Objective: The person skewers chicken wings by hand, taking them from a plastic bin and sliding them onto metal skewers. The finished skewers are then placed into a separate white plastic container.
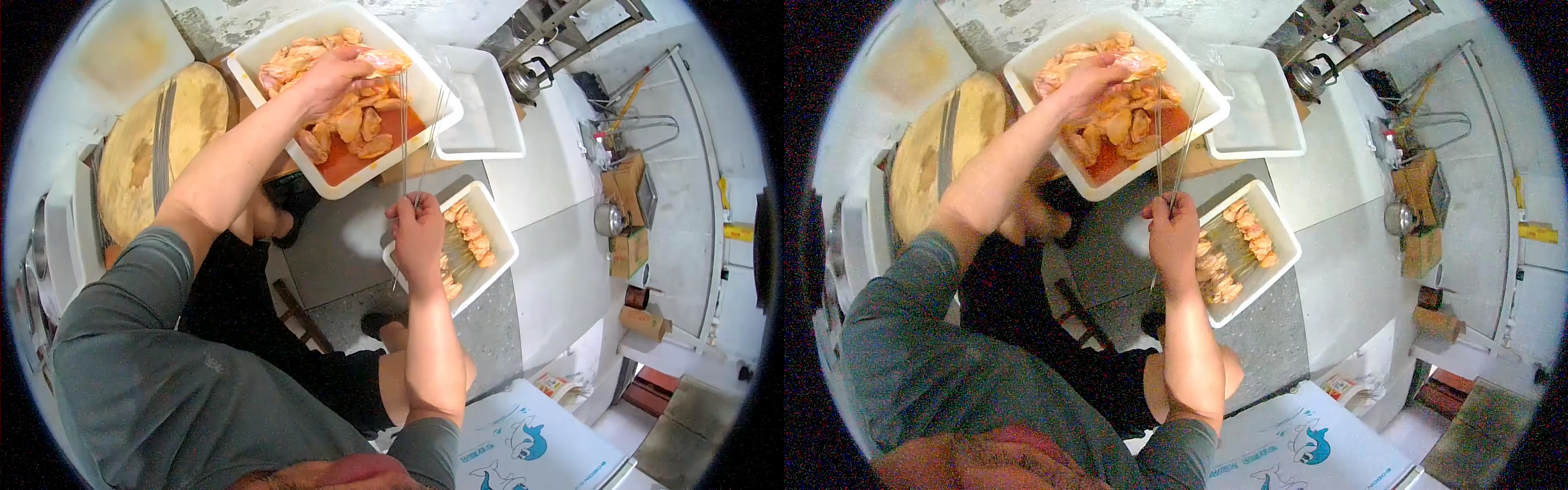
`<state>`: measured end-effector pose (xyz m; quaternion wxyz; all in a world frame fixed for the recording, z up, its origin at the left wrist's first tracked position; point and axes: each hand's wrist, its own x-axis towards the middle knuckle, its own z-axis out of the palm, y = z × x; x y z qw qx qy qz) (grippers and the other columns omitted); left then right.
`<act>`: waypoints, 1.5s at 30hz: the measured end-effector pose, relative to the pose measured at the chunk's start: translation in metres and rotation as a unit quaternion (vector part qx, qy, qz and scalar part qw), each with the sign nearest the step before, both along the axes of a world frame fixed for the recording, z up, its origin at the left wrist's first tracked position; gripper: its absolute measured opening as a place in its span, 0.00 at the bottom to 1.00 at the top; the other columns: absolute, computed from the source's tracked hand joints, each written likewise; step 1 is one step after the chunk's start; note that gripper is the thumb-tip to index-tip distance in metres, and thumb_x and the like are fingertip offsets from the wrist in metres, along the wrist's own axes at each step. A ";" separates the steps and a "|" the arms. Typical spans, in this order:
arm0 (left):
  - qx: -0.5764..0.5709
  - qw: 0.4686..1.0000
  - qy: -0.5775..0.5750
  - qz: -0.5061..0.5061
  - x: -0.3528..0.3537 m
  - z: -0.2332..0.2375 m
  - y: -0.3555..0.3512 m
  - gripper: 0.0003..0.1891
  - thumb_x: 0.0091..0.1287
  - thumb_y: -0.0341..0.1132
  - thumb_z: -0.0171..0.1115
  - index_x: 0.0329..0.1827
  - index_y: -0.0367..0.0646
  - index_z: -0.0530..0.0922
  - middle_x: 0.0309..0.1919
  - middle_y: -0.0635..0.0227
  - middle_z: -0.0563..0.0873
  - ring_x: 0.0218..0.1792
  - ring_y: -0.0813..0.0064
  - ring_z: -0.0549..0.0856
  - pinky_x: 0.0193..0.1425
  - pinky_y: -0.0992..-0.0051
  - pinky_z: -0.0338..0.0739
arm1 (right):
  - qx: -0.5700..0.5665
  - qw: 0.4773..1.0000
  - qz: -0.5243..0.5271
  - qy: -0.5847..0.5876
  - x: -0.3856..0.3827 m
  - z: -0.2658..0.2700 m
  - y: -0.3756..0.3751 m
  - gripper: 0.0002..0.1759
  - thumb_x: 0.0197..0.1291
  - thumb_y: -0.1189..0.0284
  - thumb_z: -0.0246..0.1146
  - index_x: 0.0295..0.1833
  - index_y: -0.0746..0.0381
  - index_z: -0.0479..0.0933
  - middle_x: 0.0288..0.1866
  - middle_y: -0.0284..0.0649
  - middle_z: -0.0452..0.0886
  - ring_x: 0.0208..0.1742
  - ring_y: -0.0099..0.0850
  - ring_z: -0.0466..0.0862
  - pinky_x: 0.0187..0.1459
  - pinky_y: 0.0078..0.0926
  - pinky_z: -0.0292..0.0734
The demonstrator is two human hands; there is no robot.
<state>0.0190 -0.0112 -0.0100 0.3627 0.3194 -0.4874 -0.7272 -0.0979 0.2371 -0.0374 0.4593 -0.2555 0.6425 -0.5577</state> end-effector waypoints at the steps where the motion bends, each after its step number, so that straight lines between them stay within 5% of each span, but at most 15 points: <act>1: 0.003 1.000 0.009 -0.007 0.001 -0.001 -0.002 0.15 0.64 0.29 0.61 0.54 0.37 0.73 0.41 0.71 0.81 0.36 0.84 0.80 0.38 0.86 0.76 | 0.004 1.000 0.000 0.000 0.000 -0.001 -0.002 0.05 0.65 0.73 0.55 0.41 0.64 0.69 0.27 0.37 0.79 0.22 0.18 0.70 0.24 0.17 0.64; 4: 0.024 1.000 0.006 0.016 0.001 0.009 0.005 0.13 0.65 0.29 0.59 0.52 0.39 0.74 0.38 0.73 0.80 0.33 0.85 0.78 0.35 0.86 0.74 | -0.004 1.000 0.004 -0.010 0.001 -0.006 -0.004 0.06 0.65 0.73 0.55 0.39 0.64 0.69 0.27 0.37 0.79 0.22 0.19 0.70 0.24 0.19 0.65; 13: -0.006 0.998 0.040 -0.047 0.003 -0.013 -0.016 0.16 0.66 0.24 0.53 0.57 0.37 0.74 0.54 0.63 0.81 0.55 0.72 0.81 0.60 0.75 0.75 | 0.026 1.000 0.007 0.000 0.003 -0.004 -0.006 0.05 0.66 0.73 0.54 0.39 0.65 0.68 0.27 0.37 0.79 0.22 0.19 0.70 0.24 0.20 0.65; 25: -0.011 0.997 0.054 -0.061 0.003 -0.014 -0.016 0.19 0.66 0.24 0.49 0.60 0.34 0.71 0.55 0.61 0.80 0.58 0.68 0.80 0.63 0.72 0.74 | 0.017 1.000 0.000 0.011 0.003 -0.012 -0.006 0.07 0.67 0.72 0.55 0.42 0.65 0.69 0.27 0.36 0.79 0.22 0.19 0.70 0.24 0.19 0.66; 37: 0.014 0.994 0.104 -0.012 0.003 -0.020 -0.025 0.13 0.70 0.34 0.56 0.53 0.35 0.74 0.48 0.64 0.81 0.47 0.74 0.83 0.53 0.76 0.78 | 0.016 1.000 0.003 -0.005 0.002 -0.009 -0.006 0.05 0.66 0.74 0.56 0.41 0.64 0.68 0.27 0.36 0.79 0.21 0.18 0.69 0.22 0.18 0.63; 45: -0.027 0.999 0.036 0.026 0.003 -0.024 -0.032 0.12 0.71 0.37 0.57 0.51 0.40 0.76 0.45 0.70 0.82 0.43 0.79 0.81 0.45 0.78 0.77 | 0.008 1.000 0.002 -0.019 0.002 -0.011 -0.002 0.05 0.66 0.75 0.56 0.40 0.63 0.68 0.26 0.36 0.79 0.21 0.18 0.69 0.21 0.17 0.63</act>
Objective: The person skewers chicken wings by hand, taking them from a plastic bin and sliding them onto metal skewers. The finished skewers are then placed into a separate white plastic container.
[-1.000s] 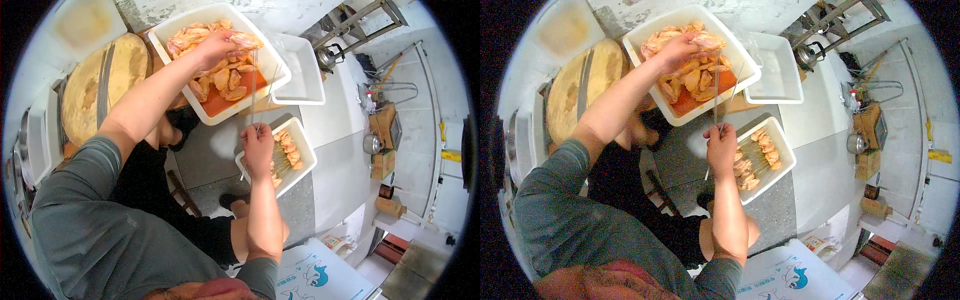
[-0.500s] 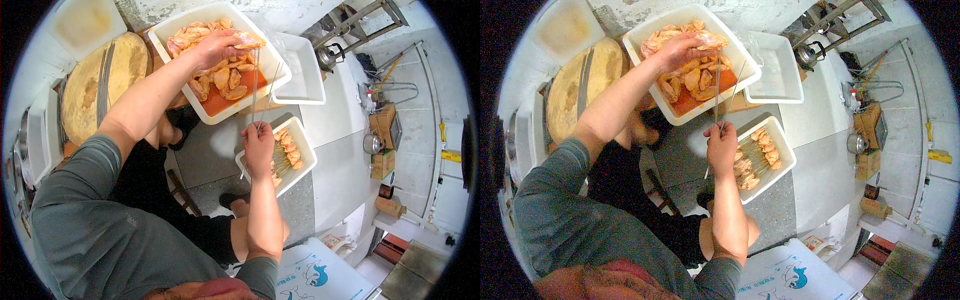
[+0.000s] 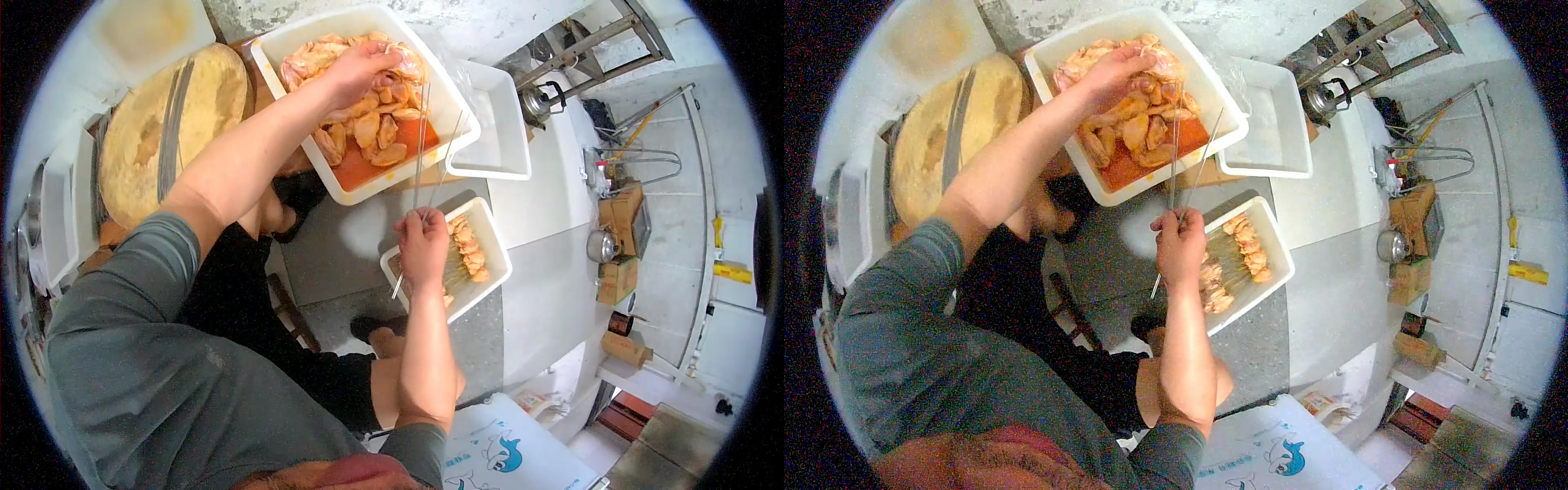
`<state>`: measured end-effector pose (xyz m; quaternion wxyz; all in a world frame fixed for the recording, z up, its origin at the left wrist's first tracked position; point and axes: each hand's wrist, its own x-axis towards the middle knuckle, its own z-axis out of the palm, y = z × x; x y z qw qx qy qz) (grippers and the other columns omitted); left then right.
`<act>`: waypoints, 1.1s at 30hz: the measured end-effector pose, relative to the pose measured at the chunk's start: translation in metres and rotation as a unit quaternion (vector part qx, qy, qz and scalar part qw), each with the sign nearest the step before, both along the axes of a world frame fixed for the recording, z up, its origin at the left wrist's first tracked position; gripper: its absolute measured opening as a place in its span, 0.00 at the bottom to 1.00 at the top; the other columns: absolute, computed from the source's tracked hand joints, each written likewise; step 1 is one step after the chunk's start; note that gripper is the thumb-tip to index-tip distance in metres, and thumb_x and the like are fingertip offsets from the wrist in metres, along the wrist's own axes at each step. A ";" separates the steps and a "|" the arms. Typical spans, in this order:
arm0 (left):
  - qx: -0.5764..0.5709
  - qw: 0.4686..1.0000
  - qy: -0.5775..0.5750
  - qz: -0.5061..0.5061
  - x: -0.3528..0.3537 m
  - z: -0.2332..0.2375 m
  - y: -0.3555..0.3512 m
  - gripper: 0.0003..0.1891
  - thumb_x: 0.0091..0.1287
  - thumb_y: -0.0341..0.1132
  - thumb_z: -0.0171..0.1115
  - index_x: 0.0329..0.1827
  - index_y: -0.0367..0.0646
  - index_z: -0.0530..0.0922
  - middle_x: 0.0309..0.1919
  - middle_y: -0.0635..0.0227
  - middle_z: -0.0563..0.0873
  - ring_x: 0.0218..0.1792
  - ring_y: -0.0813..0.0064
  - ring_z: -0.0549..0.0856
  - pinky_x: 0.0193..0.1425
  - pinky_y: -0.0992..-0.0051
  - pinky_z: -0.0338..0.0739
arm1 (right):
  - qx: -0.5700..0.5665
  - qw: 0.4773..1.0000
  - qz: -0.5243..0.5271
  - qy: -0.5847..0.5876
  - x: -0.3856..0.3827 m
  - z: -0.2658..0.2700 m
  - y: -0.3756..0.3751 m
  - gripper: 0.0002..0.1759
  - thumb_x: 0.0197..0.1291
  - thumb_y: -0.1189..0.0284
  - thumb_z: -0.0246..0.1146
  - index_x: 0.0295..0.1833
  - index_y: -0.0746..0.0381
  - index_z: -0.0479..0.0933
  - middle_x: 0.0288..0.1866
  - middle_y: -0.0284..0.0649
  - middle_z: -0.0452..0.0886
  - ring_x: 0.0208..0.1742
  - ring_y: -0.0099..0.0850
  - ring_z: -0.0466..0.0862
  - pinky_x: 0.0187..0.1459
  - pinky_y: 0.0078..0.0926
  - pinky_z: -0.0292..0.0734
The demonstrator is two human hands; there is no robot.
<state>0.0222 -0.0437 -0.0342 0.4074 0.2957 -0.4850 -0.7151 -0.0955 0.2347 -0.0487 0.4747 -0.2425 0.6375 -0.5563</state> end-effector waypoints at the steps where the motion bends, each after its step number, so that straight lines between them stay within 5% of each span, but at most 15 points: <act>1: 0.002 1.000 -0.001 0.002 -0.001 -0.001 0.000 0.11 0.72 0.38 0.57 0.51 0.42 0.76 0.44 0.72 0.82 0.42 0.80 0.81 0.43 0.79 0.76 | 0.000 1.000 0.000 0.008 0.001 0.001 0.000 0.04 0.66 0.75 0.56 0.40 0.63 0.68 0.27 0.36 0.79 0.21 0.18 0.69 0.22 0.17 0.63; 7: 0.076 0.996 0.033 -0.022 0.000 0.010 0.011 0.14 0.72 0.38 0.56 0.54 0.40 0.74 0.45 0.67 0.82 0.43 0.75 0.84 0.46 0.71 0.80 | 0.014 0.999 0.020 0.024 0.001 0.000 -0.002 0.04 0.66 0.75 0.55 0.39 0.64 0.68 0.27 0.38 0.80 0.21 0.18 0.70 0.22 0.17 0.64; 16: 0.038 0.999 -0.005 -0.023 0.002 0.015 0.016 0.18 0.66 0.34 0.64 0.56 0.38 0.73 0.46 0.67 0.81 0.44 0.77 0.82 0.46 0.75 0.78 | 0.041 0.999 0.020 0.005 0.006 0.006 -0.003 0.04 0.67 0.74 0.54 0.40 0.63 0.67 0.27 0.38 0.80 0.19 0.18 0.68 0.20 0.17 0.62; 19: 0.052 0.998 0.006 -0.038 0.003 0.016 0.014 0.26 0.65 0.34 0.65 0.64 0.43 0.67 0.45 0.72 0.80 0.43 0.79 0.82 0.45 0.76 0.79 | 0.031 0.999 0.021 -0.028 0.009 0.008 -0.001 0.04 0.68 0.74 0.54 0.41 0.62 0.67 0.27 0.39 0.80 0.19 0.18 0.68 0.20 0.16 0.62; 33: 0.031 0.998 0.007 -0.054 -0.007 0.003 0.016 0.14 0.67 0.36 0.62 0.52 0.40 0.74 0.44 0.71 0.81 0.43 0.79 0.80 0.46 0.77 0.76 | -0.011 0.999 0.018 -0.045 0.009 0.008 -0.001 0.06 0.68 0.72 0.53 0.41 0.64 0.65 0.27 0.42 0.79 0.16 0.19 0.67 0.17 0.17 0.61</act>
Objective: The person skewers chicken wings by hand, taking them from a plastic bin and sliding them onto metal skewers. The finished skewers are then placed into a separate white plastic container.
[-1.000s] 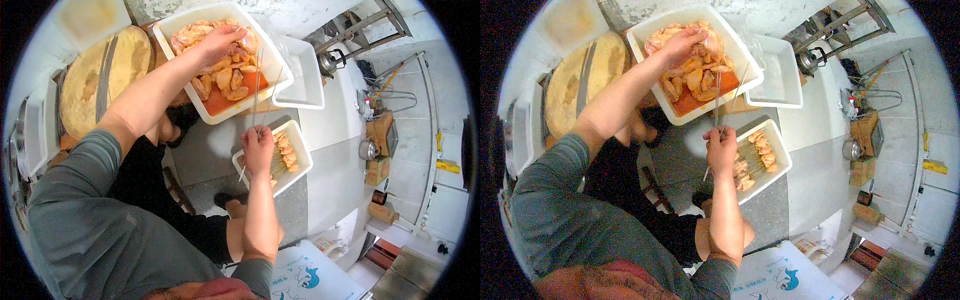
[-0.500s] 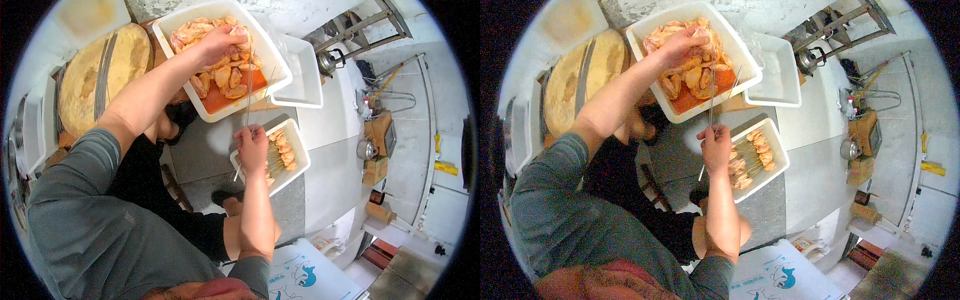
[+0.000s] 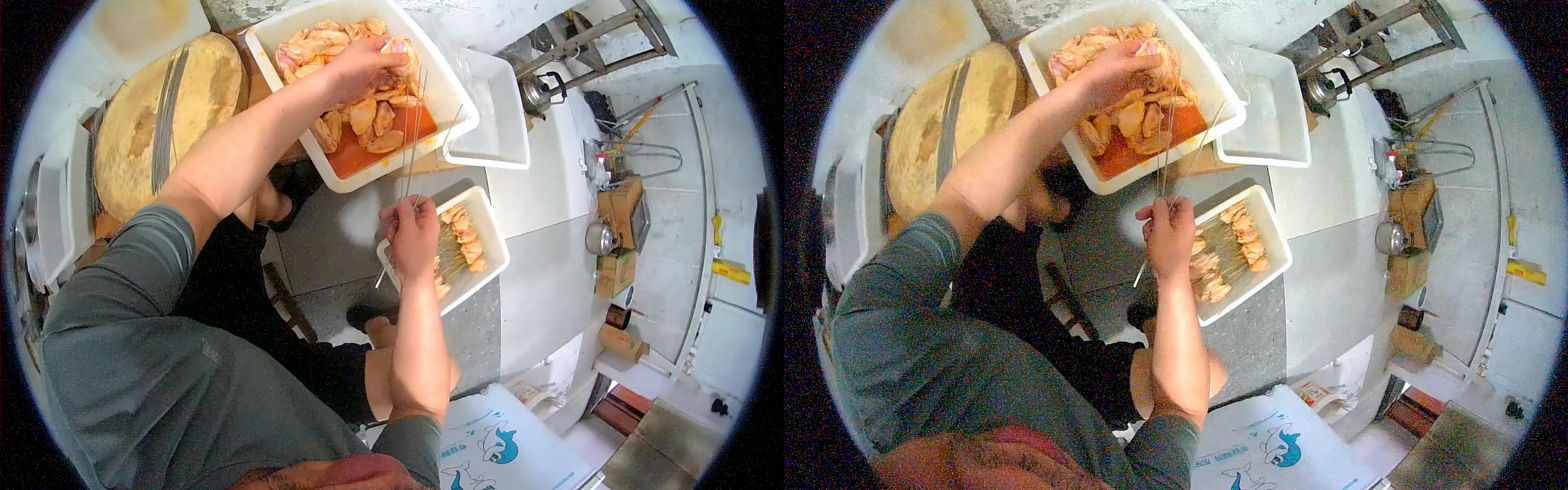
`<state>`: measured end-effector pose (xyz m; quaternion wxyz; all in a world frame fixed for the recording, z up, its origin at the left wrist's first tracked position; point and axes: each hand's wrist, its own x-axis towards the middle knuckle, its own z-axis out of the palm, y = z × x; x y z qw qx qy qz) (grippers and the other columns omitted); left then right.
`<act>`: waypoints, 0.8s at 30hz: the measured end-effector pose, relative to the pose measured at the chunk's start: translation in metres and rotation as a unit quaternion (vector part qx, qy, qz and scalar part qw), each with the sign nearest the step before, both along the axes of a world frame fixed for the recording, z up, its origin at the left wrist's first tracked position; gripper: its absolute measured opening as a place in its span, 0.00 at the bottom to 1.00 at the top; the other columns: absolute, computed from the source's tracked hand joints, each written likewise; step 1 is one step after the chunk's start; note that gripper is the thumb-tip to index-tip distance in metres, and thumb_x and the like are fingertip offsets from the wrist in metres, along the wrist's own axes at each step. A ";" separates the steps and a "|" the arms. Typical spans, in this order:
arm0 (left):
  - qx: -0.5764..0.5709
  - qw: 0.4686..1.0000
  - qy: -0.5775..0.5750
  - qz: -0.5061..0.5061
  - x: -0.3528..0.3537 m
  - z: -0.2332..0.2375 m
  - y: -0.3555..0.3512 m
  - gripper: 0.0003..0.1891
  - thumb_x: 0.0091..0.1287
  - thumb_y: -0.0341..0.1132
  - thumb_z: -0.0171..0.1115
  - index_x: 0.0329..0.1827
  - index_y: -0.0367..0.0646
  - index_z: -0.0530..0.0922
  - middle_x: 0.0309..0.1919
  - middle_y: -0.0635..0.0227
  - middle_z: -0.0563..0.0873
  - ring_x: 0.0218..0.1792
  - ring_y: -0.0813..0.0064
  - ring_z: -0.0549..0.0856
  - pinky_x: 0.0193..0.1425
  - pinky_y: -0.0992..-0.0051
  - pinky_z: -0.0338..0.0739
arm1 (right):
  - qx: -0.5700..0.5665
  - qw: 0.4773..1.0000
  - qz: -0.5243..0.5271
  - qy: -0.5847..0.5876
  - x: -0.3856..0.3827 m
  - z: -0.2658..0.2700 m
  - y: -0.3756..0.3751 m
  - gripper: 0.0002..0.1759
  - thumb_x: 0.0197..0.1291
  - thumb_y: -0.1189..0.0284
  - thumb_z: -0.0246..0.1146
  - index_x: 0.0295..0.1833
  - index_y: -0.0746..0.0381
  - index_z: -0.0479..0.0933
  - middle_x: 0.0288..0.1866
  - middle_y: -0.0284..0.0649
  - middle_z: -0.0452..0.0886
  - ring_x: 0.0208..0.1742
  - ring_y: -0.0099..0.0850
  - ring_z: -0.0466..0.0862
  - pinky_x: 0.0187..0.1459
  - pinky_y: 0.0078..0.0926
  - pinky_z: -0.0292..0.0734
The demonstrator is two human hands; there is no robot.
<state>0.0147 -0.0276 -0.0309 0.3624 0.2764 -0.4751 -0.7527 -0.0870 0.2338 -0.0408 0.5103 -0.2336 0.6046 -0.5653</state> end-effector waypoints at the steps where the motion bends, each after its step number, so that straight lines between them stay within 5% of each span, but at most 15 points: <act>1: 0.007 1.000 0.008 0.000 -0.001 0.000 0.001 0.13 0.67 0.35 0.62 0.49 0.39 0.75 0.43 0.70 0.82 0.43 0.79 0.80 0.46 0.76 0.75 | 0.008 1.000 0.000 0.011 0.000 0.001 -0.001 0.07 0.68 0.72 0.53 0.41 0.64 0.65 0.26 0.42 0.80 0.16 0.19 0.67 0.17 0.17 0.61; 17: 0.042 0.997 0.011 0.057 -0.007 0.020 0.019 0.12 0.65 0.32 0.65 0.48 0.40 0.75 0.41 0.71 0.81 0.41 0.80 0.81 0.44 0.79 0.77 | 0.021 0.999 -0.003 0.036 -0.008 0.012 -0.008 0.11 0.66 0.72 0.54 0.49 0.68 0.70 0.27 0.38 0.81 0.18 0.18 0.68 0.21 0.17 0.63; 24: 0.042 0.995 -0.026 0.084 -0.002 0.012 0.006 0.14 0.66 0.35 0.65 0.51 0.42 0.75 0.40 0.73 0.81 0.30 0.85 0.76 0.35 0.84 0.74 | 0.016 0.999 -0.017 0.040 -0.010 0.006 -0.001 0.08 0.65 0.73 0.54 0.46 0.66 0.70 0.25 0.37 0.79 0.19 0.17 0.68 0.21 0.17 0.62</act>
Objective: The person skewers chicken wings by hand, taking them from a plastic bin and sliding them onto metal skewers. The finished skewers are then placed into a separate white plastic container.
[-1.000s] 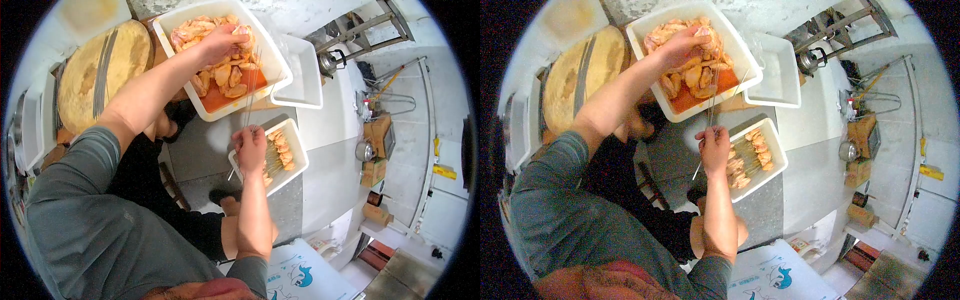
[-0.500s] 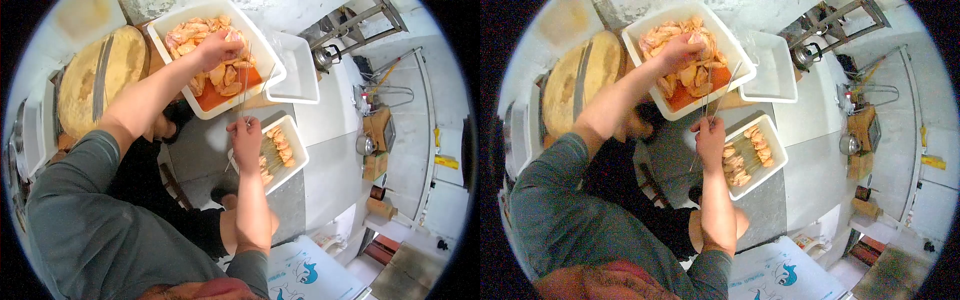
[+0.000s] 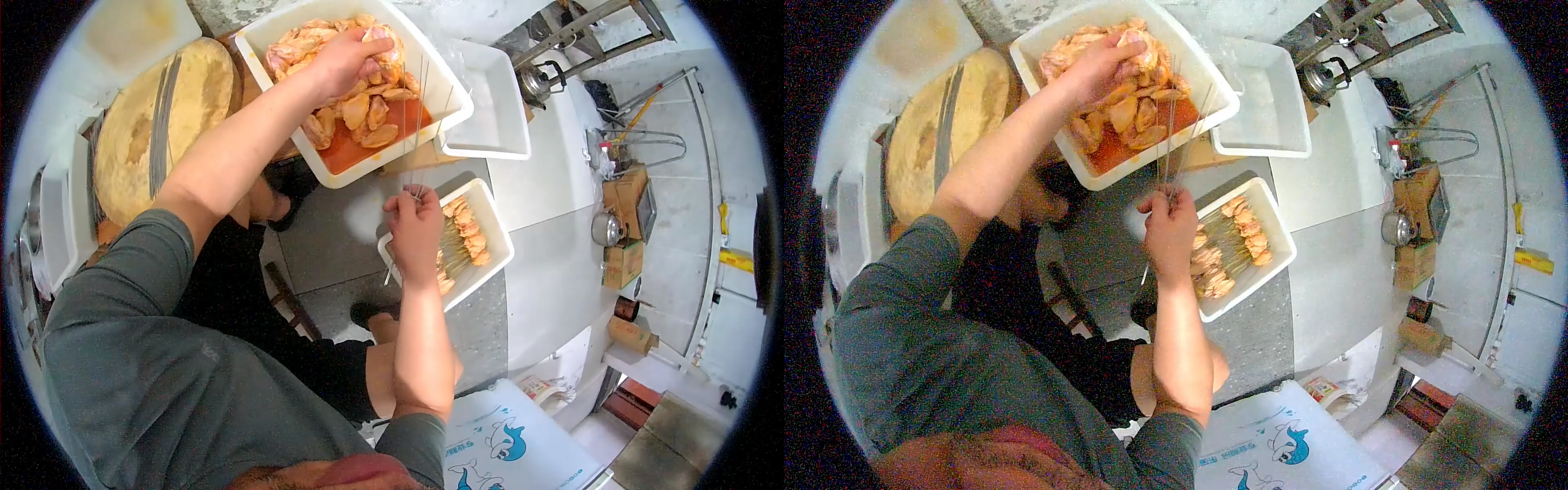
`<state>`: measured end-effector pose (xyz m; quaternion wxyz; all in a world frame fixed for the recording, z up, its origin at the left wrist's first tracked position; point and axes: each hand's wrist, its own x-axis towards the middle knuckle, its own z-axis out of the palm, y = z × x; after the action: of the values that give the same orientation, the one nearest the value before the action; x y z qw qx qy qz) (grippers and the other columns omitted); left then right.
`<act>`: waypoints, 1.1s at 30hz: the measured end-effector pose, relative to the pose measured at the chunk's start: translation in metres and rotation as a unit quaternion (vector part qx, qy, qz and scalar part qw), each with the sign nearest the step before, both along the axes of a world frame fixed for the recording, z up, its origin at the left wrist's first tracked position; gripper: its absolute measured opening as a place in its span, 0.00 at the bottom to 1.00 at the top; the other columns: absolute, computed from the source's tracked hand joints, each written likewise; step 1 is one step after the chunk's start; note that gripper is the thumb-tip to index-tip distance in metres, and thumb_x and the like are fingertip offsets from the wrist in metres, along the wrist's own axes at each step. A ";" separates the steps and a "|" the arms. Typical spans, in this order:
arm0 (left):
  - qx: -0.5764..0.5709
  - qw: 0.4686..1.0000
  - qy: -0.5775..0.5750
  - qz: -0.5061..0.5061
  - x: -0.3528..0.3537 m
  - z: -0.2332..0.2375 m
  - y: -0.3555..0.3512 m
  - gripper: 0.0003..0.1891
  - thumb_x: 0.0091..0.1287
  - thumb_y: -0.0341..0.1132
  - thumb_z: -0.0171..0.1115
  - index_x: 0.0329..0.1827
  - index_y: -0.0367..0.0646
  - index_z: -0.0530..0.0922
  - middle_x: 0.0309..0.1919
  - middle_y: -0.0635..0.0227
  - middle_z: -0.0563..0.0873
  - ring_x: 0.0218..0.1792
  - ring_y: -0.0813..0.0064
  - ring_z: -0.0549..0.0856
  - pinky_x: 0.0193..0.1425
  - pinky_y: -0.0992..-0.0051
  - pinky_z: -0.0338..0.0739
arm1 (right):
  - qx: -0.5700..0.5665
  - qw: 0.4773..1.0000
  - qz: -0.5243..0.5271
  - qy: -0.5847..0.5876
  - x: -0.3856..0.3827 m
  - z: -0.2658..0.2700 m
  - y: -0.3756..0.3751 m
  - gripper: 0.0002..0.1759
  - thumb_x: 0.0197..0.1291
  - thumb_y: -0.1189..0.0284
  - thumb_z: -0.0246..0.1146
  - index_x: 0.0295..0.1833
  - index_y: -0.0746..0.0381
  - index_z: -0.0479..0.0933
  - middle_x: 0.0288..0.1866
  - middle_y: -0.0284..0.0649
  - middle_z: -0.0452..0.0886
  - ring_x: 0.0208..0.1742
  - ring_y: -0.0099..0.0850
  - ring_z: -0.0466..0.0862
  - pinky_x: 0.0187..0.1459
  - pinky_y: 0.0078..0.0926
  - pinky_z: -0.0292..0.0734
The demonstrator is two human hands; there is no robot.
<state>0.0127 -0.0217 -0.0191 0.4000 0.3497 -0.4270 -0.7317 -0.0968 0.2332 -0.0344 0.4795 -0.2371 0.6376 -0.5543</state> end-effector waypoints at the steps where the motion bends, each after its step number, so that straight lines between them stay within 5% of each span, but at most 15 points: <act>1: -0.001 1.000 0.004 0.006 0.000 0.001 0.000 0.14 0.66 0.35 0.65 0.51 0.41 0.75 0.40 0.73 0.80 0.30 0.85 0.76 0.34 0.85 0.73 | -0.004 1.000 0.000 0.003 0.001 -0.003 0.001 0.08 0.66 0.73 0.54 0.46 0.66 0.70 0.25 0.36 0.79 0.19 0.17 0.68 0.21 0.17 0.62; 9: -0.014 0.999 0.024 0.031 0.003 0.003 0.002 0.15 0.66 0.34 0.64 0.52 0.38 0.74 0.39 0.71 0.80 0.26 0.86 0.74 0.30 0.85 0.72 | -0.012 1.000 -0.002 0.006 0.008 -0.002 0.005 0.06 0.66 0.73 0.54 0.43 0.66 0.69 0.25 0.37 0.79 0.20 0.17 0.69 0.21 0.16 0.62; 18: -0.024 0.998 0.058 -0.012 0.001 0.002 0.001 0.13 0.67 0.33 0.64 0.49 0.35 0.76 0.42 0.66 0.83 0.37 0.79 0.83 0.39 0.81 0.78 | -0.011 0.999 0.014 0.040 0.006 -0.005 0.004 0.06 0.67 0.73 0.53 0.40 0.65 0.70 0.24 0.36 0.78 0.20 0.17 0.69 0.22 0.18 0.63; 27: -0.042 0.999 -0.025 -0.017 0.005 0.012 0.002 0.14 0.67 0.34 0.63 0.51 0.36 0.76 0.42 0.67 0.84 0.40 0.80 0.82 0.40 0.82 0.77 | -0.001 1.000 0.006 0.026 0.007 -0.004 0.002 0.07 0.68 0.72 0.54 0.38 0.64 0.69 0.25 0.35 0.78 0.20 0.18 0.70 0.22 0.18 0.64; 33: -0.059 0.997 0.028 -0.029 0.000 -0.006 -0.005 0.16 0.67 0.36 0.63 0.52 0.36 0.77 0.43 0.67 0.84 0.41 0.80 0.82 0.42 0.81 0.77 | -0.012 0.999 0.002 0.031 0.008 -0.008 0.003 0.06 0.68 0.72 0.53 0.38 0.63 0.69 0.24 0.34 0.78 0.20 0.18 0.69 0.22 0.18 0.64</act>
<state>0.0126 -0.0267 -0.0254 0.4097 0.2927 -0.4680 -0.7262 -0.0892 0.2359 -0.0421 0.4580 -0.2610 0.6449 -0.5533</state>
